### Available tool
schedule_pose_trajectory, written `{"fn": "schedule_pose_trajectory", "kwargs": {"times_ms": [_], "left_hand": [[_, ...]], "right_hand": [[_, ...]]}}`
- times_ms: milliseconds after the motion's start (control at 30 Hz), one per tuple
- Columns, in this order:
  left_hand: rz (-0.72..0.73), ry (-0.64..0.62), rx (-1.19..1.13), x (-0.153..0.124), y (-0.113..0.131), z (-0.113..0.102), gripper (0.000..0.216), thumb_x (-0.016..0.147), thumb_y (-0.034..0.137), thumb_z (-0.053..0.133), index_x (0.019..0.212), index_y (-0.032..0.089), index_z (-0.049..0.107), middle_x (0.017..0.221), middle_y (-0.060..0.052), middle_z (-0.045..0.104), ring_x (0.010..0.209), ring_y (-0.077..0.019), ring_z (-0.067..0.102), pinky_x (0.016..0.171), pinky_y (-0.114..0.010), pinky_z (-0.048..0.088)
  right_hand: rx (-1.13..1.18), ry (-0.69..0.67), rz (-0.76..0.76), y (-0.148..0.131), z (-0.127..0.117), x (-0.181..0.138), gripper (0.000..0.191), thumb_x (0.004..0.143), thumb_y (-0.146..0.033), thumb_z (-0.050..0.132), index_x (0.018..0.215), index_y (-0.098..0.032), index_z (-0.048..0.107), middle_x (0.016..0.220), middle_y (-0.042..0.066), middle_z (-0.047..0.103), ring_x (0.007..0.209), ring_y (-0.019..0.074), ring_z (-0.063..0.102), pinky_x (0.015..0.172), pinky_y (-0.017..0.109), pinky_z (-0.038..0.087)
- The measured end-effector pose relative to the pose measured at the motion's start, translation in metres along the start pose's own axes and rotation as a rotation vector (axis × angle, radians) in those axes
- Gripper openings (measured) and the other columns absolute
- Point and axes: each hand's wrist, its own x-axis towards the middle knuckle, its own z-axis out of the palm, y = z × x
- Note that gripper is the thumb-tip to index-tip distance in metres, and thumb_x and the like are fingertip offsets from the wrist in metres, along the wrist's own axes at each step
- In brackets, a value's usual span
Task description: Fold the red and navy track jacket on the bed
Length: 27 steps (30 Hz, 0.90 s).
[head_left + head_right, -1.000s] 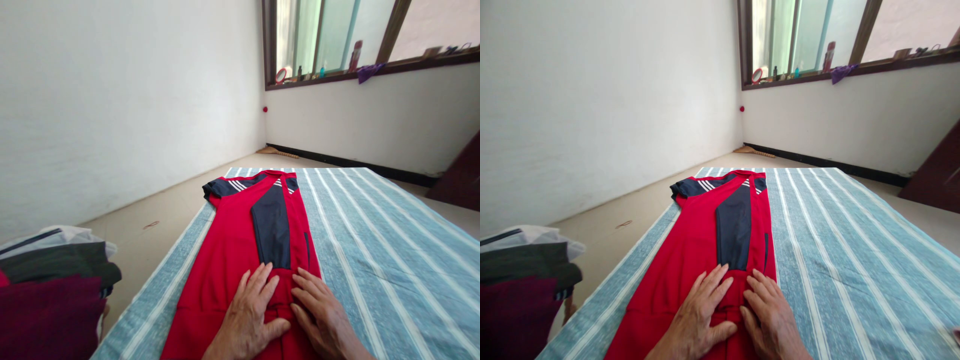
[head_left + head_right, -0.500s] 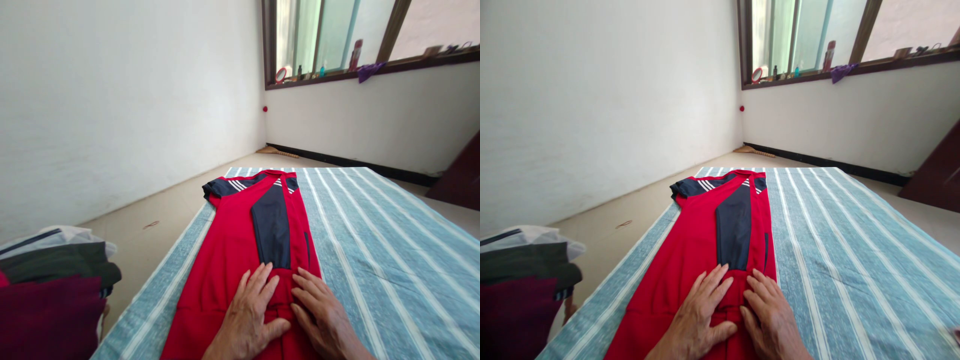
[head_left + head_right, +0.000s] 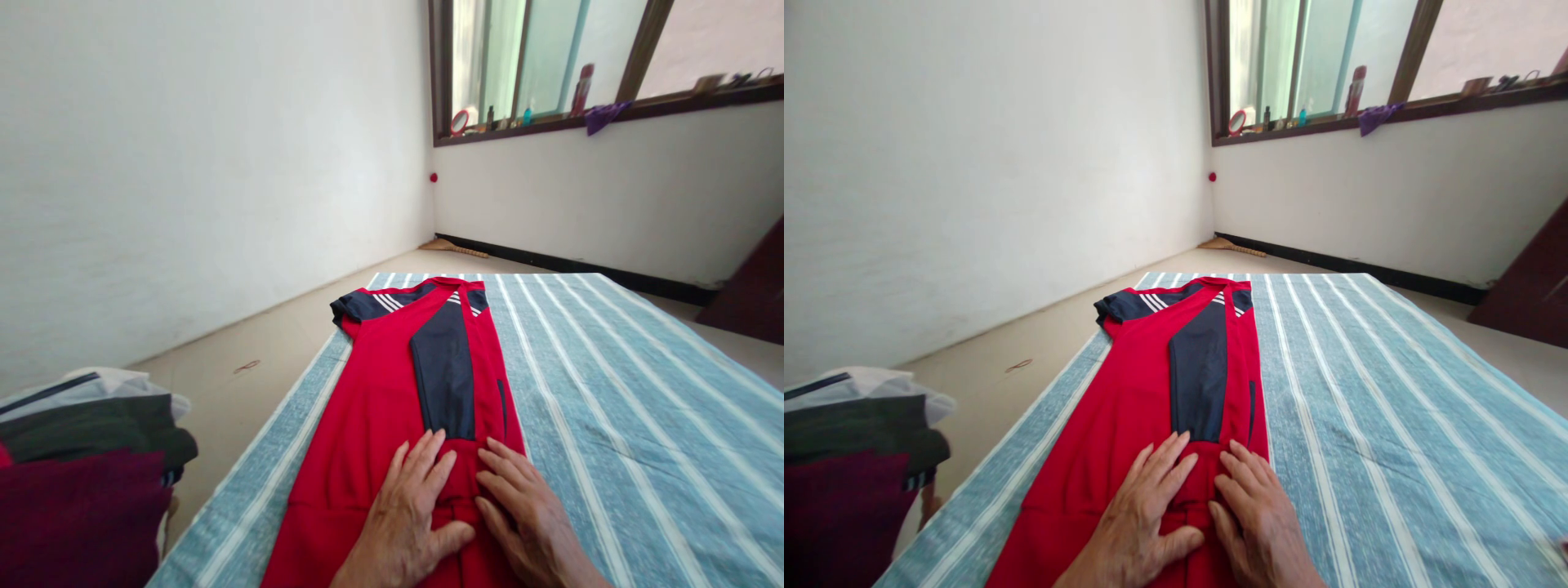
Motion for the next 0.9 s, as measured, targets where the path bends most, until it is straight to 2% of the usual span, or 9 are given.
{"fn": "schedule_pose_trajectory", "kwargs": {"times_ms": [333, 733, 900], "left_hand": [[0.01, 0.021, 0.002, 0.0001, 0.0003, 0.0001, 0.068, 0.083, 0.059, 0.055, 0.14, 0.024, 0.039, 0.148, -0.011, 0.034, 0.135, -0.029, 0.031, 0.108, -0.052, 0.03], [-0.011, -0.022, 0.006, 0.0004, 0.0003, -0.0001, 0.069, 0.084, 0.058, 0.055, 0.14, 0.023, 0.038, 0.149, -0.011, 0.031, 0.136, -0.0285, 0.029, 0.109, -0.052, 0.028], [0.005, 0.015, 0.01, -0.0004, -0.0002, 0.001, 0.069, 0.082, 0.057, 0.058, 0.14, 0.023, 0.039, 0.149, -0.011, 0.033, 0.135, -0.029, 0.031, 0.108, -0.053, 0.029]], "right_hand": [[-0.021, 0.003, -0.01, 0.0, 0.0008, 0.0002, 0.02, 0.086, -0.02, 0.055, 0.103, -0.023, 0.065, 0.119, 0.007, 0.062, 0.122, 0.0263, 0.05, 0.095, 0.044, 0.049], [-0.032, -0.004, -0.019, 0.0009, 0.0008, 0.0007, 0.02, 0.086, -0.019, 0.054, 0.103, -0.022, 0.064, 0.12, 0.007, 0.062, 0.122, 0.0264, 0.049, 0.094, 0.044, 0.049], [-0.013, 0.008, -0.018, 0.0006, 0.0011, 0.0008, 0.019, 0.085, -0.018, 0.056, 0.102, -0.023, 0.064, 0.12, 0.007, 0.062, 0.122, 0.0264, 0.049, 0.094, 0.044, 0.049]]}}
